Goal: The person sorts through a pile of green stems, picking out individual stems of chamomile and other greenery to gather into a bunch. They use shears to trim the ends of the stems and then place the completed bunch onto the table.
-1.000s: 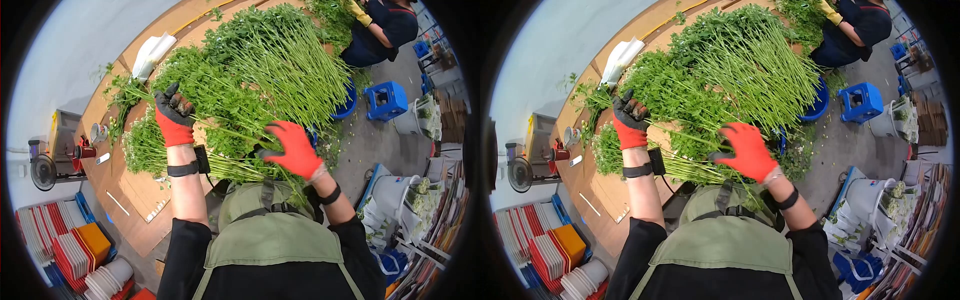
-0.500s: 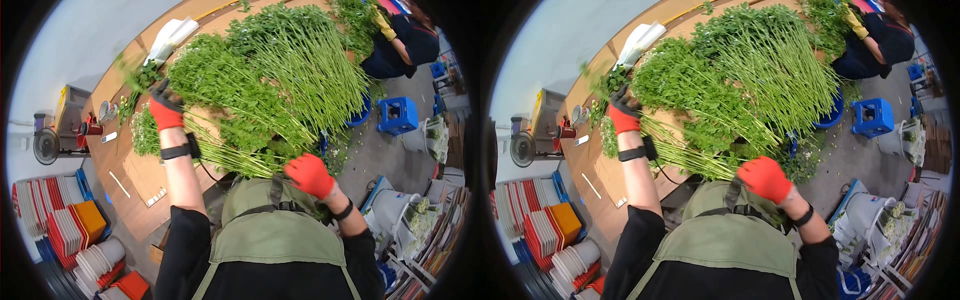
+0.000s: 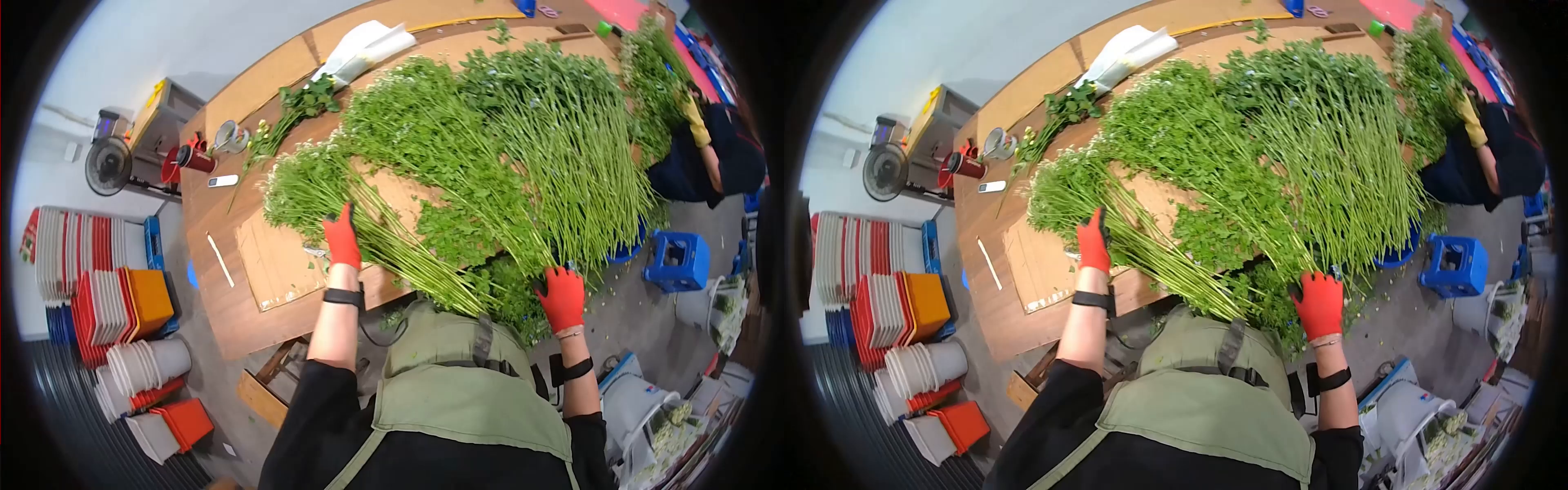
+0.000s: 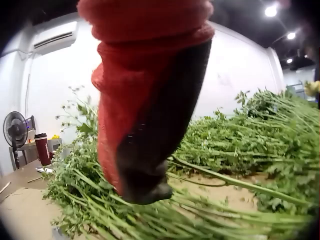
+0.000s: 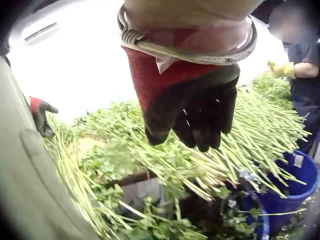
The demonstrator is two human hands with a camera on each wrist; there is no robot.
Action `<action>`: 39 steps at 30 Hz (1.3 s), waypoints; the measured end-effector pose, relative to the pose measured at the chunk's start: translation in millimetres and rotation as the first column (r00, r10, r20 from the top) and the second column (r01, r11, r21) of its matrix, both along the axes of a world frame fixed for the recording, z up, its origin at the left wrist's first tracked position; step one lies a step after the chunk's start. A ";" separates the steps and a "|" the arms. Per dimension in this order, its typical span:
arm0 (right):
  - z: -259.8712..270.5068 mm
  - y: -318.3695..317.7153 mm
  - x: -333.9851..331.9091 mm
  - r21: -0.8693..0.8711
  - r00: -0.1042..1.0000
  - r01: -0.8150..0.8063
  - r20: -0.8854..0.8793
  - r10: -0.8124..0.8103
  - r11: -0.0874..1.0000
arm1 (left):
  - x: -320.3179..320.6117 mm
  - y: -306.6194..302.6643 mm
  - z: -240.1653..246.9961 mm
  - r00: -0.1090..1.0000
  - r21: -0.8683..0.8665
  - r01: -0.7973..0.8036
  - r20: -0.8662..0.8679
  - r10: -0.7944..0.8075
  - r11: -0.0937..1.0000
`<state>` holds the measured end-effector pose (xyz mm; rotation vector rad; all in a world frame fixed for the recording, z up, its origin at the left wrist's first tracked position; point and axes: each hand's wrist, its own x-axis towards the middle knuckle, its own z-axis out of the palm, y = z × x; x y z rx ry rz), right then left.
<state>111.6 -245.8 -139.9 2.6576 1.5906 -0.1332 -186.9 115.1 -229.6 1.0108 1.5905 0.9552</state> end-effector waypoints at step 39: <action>-39.2 124.0 27.9 0.739 0.908 0.313 -0.416 0.039 0.596 | 54.1 -85.9 53.0 0.658 0.340 0.737 -0.557 -0.507 0.584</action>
